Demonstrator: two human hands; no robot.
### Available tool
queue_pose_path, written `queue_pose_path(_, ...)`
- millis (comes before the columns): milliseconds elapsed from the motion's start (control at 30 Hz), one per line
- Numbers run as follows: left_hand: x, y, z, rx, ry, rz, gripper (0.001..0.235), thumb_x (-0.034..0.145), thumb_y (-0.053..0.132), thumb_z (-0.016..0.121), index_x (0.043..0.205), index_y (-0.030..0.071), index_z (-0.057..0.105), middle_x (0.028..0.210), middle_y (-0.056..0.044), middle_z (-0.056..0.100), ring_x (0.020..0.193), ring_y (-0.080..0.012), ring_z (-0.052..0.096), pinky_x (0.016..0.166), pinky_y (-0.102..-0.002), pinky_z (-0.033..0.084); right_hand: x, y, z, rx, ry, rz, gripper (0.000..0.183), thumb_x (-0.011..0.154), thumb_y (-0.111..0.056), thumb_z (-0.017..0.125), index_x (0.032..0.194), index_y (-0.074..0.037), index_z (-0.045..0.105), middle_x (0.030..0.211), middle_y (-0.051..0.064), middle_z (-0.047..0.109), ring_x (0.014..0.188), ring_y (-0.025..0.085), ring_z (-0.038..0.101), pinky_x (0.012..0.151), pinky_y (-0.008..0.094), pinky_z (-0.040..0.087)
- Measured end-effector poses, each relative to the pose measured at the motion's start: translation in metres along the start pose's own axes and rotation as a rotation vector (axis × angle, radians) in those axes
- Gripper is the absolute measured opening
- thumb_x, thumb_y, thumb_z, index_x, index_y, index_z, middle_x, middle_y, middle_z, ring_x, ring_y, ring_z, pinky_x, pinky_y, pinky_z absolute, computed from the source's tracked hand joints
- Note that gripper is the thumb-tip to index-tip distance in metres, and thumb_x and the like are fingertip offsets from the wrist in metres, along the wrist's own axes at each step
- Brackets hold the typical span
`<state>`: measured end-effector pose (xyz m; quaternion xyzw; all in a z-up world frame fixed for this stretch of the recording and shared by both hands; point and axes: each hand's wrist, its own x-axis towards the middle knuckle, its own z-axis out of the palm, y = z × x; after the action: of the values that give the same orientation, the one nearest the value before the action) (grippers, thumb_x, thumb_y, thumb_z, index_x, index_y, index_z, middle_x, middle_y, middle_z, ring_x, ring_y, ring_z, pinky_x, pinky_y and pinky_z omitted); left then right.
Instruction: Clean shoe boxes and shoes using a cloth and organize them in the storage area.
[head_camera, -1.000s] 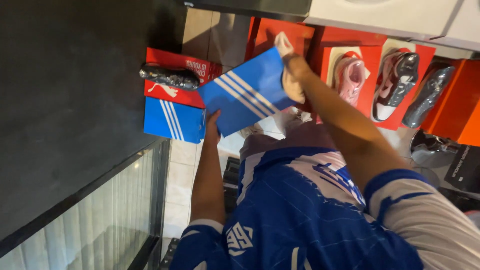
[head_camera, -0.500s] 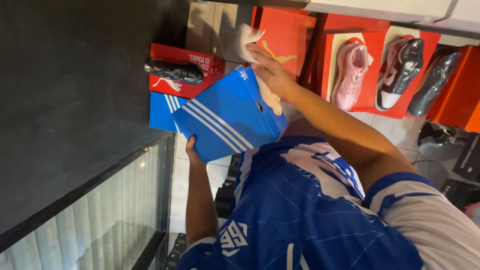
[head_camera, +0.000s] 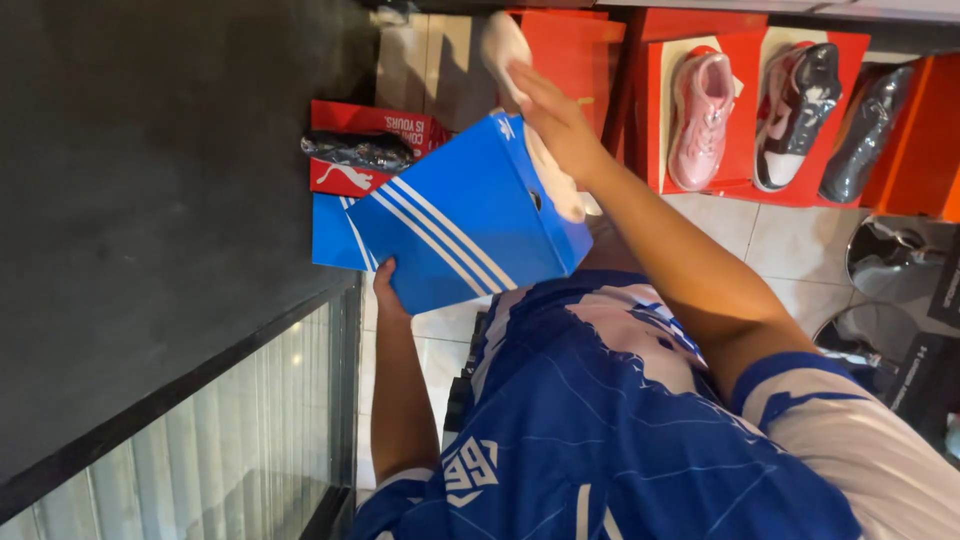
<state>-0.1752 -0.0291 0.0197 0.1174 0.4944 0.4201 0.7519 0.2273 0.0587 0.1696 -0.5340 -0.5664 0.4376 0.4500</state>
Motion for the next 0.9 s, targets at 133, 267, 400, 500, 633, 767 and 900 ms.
queue_pose_path(133,-0.001,-0.002,0.023,-0.141,-0.129,0.165,0.093,0.080,0.049,0.076,0.155,0.015,0.032,0.139,-0.013,0.058,0.117,-0.0451,0.063,0.093,-0.063,0.054,-0.022,-0.035,0.003,-0.074,-0.076,-0.197,0.052,0.114,-0.038,0.036,0.150,-0.003,0.050,0.163,0.015,0.037,0.156,0.036,0.028,0.130,0.052,0.022)
queue_pose_path(267,-0.019,0.009,0.043,-0.146,-0.035,0.080,0.060,0.088,0.050,0.072,0.139,0.023,0.059,0.139,-0.006,0.060,0.125,-0.0312,0.062,0.111,-0.054,0.040,-0.099,-0.011,0.006,0.084,0.018,-0.175,0.041,0.109,-0.009,0.052,0.149,0.000,0.051,0.158,0.025,0.041,0.147,0.042,0.037,0.120,0.057,0.029)
queue_pose_path(400,-0.038,0.034,0.088,-0.089,0.090,-0.011,0.072,0.084,0.047,0.079,0.145,0.017,0.055,0.142,-0.012,0.058,0.128,-0.0371,0.059,0.110,-0.056,0.041,-0.146,0.014,0.020,0.171,0.279,0.288,0.032,0.109,-0.012,0.052,0.139,-0.004,0.063,0.139,0.020,0.060,0.131,0.031,0.055,0.114,0.047,0.041)
queue_pose_path(500,-0.017,0.007,0.061,-0.073,0.150,-0.069,0.081,0.080,0.051,0.086,0.146,0.019,0.053,0.142,-0.013,0.058,0.129,-0.0385,0.058,0.109,-0.056,0.041,-0.109,0.046,0.018,0.369,0.591,0.193,0.026,0.099,0.003,0.063,0.122,-0.004,0.072,0.097,0.002,0.062,0.087,0.012,0.061,0.083,0.028,0.055)
queue_pose_path(633,-0.029,-0.008,0.101,-0.195,0.187,-0.059,0.084,0.081,0.053,0.083,0.149,0.016,0.051,0.147,-0.016,0.055,0.130,-0.0407,0.058,0.109,-0.060,0.041,-0.071,0.000,0.006,0.179,0.602,0.075,0.030,0.101,-0.001,0.058,0.128,-0.006,0.070,0.106,0.012,0.063,0.100,0.021,0.060,0.091,0.037,0.052)
queue_pose_path(767,-0.039,-0.015,0.167,-0.469,0.165,-0.105,0.074,0.081,0.055,0.081,0.139,0.018,0.056,0.136,-0.012,0.062,0.115,-0.0370,0.064,0.096,-0.053,0.051,-0.056,-0.005,0.047,0.044,0.651,-0.230,0.049,0.120,-0.013,0.033,0.165,-0.008,0.018,0.172,0.015,0.009,0.160,0.030,0.008,0.135,0.049,0.003)
queue_pose_path(900,-0.028,-0.028,0.171,-0.588,0.225,-0.106,0.071,0.077,0.057,0.086,0.130,0.016,0.064,0.124,-0.017,0.069,0.099,-0.0403,0.070,0.078,-0.053,0.060,-0.117,0.016,0.129,-0.904,0.262,-0.284,0.048,0.106,0.010,0.040,0.153,0.017,0.032,0.158,0.037,0.030,0.148,0.050,0.023,0.127,0.058,0.008)
